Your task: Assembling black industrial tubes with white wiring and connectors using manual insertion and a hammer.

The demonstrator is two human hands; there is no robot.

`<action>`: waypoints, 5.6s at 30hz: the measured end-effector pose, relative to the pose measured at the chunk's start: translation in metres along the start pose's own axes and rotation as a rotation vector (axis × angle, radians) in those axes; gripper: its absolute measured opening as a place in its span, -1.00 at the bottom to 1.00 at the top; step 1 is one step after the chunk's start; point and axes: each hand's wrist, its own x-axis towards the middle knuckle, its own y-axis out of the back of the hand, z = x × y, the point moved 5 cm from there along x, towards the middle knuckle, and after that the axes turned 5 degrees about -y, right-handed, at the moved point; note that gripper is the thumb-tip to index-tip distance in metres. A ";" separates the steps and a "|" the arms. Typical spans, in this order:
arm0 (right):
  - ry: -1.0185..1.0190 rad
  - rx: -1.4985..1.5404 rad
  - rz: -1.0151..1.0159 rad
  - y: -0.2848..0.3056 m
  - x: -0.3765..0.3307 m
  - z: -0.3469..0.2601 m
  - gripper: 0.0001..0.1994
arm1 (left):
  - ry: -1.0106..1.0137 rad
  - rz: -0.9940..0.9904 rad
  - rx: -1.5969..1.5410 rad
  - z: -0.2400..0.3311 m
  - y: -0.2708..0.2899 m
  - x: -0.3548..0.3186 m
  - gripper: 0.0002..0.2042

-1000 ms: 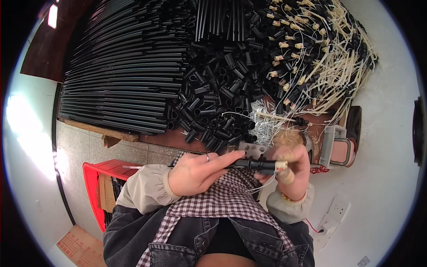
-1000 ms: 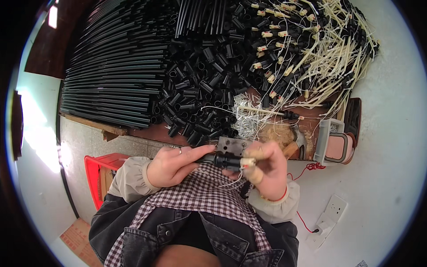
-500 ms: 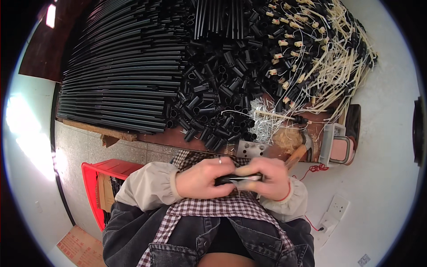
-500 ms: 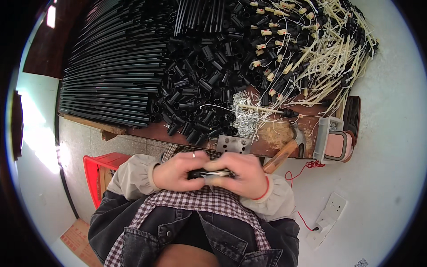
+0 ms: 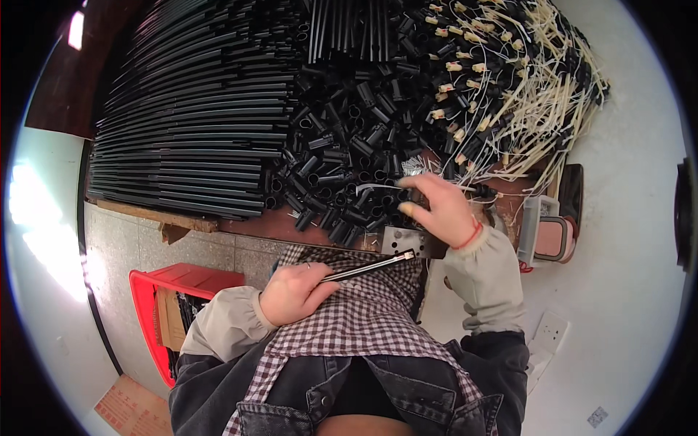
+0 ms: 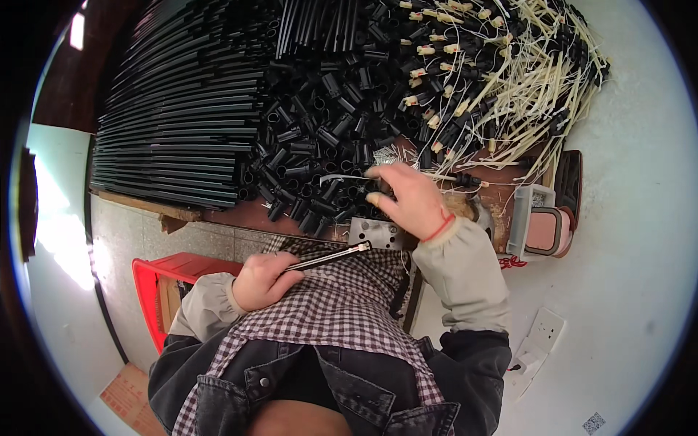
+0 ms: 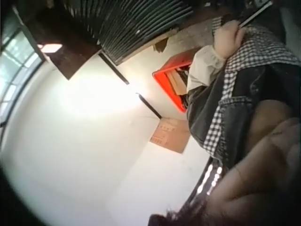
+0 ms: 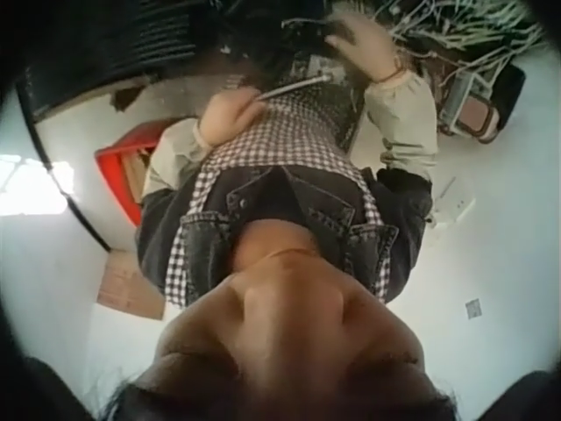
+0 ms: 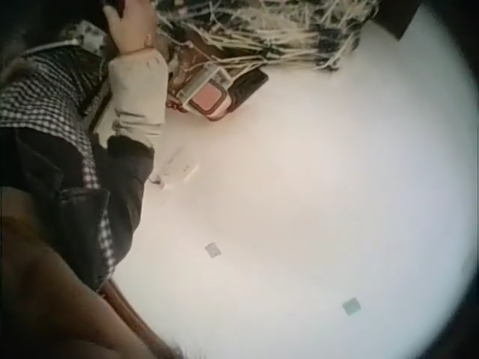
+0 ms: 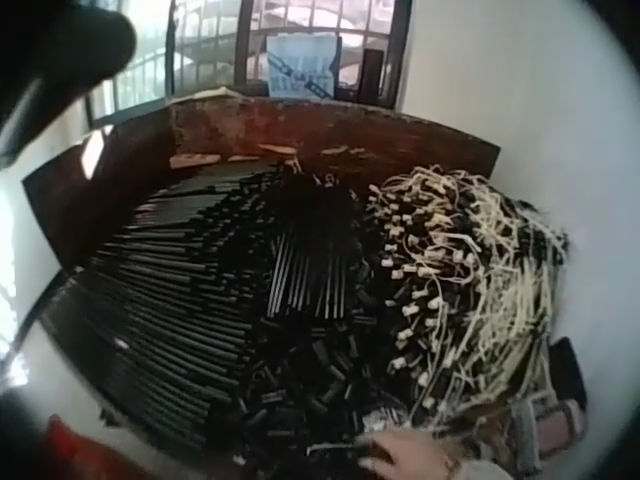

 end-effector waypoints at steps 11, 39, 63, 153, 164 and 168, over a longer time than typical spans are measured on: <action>-0.026 0.752 0.176 0.013 -0.062 -0.026 -0.69 | -0.009 0.002 0.013 0.011 0.013 0.020 -0.84; -0.074 -0.067 0.158 0.003 -0.031 0.026 -0.91 | 0.012 -0.043 0.530 0.028 -0.003 0.032 -0.84; -0.214 0.306 0.136 0.008 -0.079 -0.014 -0.82 | 0.007 -0.081 0.689 0.040 0.002 0.048 -0.83; 0.061 -0.046 0.294 0.040 -0.051 -0.075 -0.52 | -0.046 -0.273 -0.359 0.050 0.055 0.196 -0.73; -0.033 1.702 -0.288 0.012 -0.034 -0.115 -0.54 | -0.381 -0.172 -0.451 0.098 0.049 0.077 -0.61; 0.274 2.078 0.028 0.087 -0.050 -0.058 -0.78 | -0.396 -0.291 -0.596 0.057 0.077 0.033 -0.49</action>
